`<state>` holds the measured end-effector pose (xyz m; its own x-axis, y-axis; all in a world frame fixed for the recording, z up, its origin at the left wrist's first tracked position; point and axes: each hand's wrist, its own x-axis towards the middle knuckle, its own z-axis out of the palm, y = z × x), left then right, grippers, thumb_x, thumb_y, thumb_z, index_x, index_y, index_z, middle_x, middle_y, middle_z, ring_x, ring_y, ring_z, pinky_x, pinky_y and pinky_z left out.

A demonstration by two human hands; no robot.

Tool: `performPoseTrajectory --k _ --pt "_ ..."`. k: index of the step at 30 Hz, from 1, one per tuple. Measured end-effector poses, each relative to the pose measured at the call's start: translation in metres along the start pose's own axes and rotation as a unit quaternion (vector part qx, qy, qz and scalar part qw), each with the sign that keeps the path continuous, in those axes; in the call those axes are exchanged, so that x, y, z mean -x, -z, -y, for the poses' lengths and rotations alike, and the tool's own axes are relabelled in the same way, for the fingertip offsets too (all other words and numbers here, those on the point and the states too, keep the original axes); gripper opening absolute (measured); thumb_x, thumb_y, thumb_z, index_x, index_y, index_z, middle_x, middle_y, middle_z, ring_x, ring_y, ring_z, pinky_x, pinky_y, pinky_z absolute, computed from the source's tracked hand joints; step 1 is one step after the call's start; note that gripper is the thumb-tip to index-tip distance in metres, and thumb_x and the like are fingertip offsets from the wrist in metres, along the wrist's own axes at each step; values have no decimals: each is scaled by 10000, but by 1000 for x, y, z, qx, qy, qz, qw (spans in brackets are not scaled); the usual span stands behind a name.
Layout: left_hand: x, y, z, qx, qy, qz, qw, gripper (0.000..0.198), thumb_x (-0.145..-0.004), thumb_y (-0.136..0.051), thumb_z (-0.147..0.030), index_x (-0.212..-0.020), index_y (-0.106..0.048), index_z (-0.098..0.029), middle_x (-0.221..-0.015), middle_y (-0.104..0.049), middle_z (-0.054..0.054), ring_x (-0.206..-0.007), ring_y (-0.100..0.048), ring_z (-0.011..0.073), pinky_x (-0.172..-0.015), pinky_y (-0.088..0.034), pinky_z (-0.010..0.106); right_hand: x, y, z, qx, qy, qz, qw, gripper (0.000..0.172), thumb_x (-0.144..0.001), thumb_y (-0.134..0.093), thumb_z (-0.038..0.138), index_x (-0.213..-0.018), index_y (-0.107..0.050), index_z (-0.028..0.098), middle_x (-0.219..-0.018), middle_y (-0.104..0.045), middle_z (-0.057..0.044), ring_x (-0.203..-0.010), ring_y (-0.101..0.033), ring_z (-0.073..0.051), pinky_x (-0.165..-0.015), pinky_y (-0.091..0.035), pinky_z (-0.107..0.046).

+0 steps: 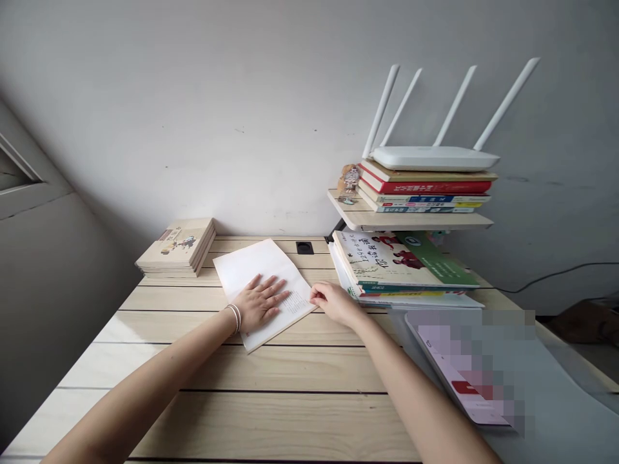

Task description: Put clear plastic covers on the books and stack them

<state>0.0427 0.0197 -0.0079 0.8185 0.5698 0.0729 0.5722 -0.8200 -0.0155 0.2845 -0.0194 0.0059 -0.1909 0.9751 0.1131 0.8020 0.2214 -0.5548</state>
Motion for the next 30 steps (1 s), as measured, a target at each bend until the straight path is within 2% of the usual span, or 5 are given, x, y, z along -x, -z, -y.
performPoseTrajectory --k 11,15,20,24,30 --pt "0 2 1 10 -4 15 1000 526 -916 -174 -483 -1403 -243 -299 -1494 -173 3 -1377 -119 217 -1096 -10 491 42 -9 -17 -106 29 -80 991 86 -799 -447 230 -740 -508 219 -883 -647 -29 -935 -590 -194 -838 -428 -337" --pt "2 6 3 10 -13 18 1000 540 -912 -175 -498 -1409 -226 -293 -1492 -176 21 -1375 -127 224 -1092 -18 504 44 -7 -10 -65 25 -55 996 112 -763 -540 213 -872 -561 230 -881 -655 -26 -860 -601 -191 -811 -442 -330" --pt "9 13 16 17 -92 21 995 551 -907 -206 -507 -1418 -174 -303 -1496 -162 21 -1376 -125 215 -1094 -12 505 51 -5 6 -25 85 -15 996 192 -821 -443 160 -704 -579 229 -862 -626 -42 -831 -573 -184 -797 -436 -317" --pt "18 13 12 25 -90 7 996 512 -918 -242 -453 -1408 -212 -307 -1495 -172 6 -1375 -126 217 -1093 -17 530 46 -8 12 -50 83 -23 995 63 -783 -532 206 -803 -588 225 -858 -605 -39 -792 -559 -180 -756 -450 -306" --pt "59 10 -22 179 -2 -28 983 382 -916 -312 -260 -1250 -493 -220 -1400 -407 44 -1295 -352 169 -1082 -287 377 29 -16 0 -123 48 -39 990 145 -785 -535 282 -891 -603 211 -767 -615 -8 -733 -577 -158 -729 -472 -284"
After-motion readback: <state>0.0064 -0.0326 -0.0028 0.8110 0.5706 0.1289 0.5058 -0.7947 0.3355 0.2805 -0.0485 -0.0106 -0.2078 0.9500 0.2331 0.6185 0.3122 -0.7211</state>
